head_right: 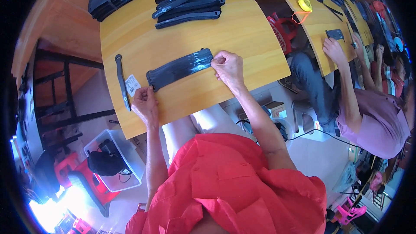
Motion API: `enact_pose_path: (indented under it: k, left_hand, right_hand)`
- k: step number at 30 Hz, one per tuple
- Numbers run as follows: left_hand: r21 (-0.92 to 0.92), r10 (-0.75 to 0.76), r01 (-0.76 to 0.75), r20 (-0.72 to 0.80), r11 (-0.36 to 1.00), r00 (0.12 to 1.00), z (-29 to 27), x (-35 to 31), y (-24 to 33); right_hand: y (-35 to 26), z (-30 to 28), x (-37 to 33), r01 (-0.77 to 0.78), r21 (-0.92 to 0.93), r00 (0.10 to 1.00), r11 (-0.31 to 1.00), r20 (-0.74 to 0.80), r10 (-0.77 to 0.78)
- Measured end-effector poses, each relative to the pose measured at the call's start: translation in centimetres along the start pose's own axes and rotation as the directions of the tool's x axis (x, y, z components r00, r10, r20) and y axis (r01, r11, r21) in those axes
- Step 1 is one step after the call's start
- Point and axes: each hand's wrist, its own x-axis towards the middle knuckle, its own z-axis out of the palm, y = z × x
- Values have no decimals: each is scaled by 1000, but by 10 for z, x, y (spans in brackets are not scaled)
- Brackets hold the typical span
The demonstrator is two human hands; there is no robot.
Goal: Manually assembling and organizing black fabric straps and panels on a workshop table.
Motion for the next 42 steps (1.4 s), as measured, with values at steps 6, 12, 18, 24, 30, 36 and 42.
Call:
enact_pose_path:
  k: [6, 12, 18, 24, 30, 36, 42]
  left_hand:
    - [5, 3, -3, 9, 1000, 1000, 0, -1, 9]
    - [3, -7, 7, 0, 1000, 1000, 1, 0, 7]
    - [-7, -14, 14, 7, 1000, 1000, 1, -1, 8]
    - [54, -10, 10, 8, 998, 1000, 1, 0, 13]
    - [74, -23, 21, 24, 997, 999, -1, 3, 19]
    - [71, -28, 25, 38, 997, 999, -3, 4, 18]
    - [108, 17, -22, 41, 994, 999, -5, 6, 16]
  right_hand:
    - [-2, 0, -1, -17, 8, 1000, 1000, -3, 17]
    - [-3, 0, -1, -24, -21, 1000, 999, -9, 24]
    - [-3, -1, -1, -9, -13, 1000, 1000, -1, 9]
    - [-4, 0, 0, -41, 9, 999, 999, -5, 41]
    - [-5, 1, 0, -39, -7, 999, 999, -13, 39]
    - [-4, 1, 0, -23, -31, 1000, 999, -11, 23]
    - [-12, -1, -2, 33, -89, 999, 995, -8, -34]
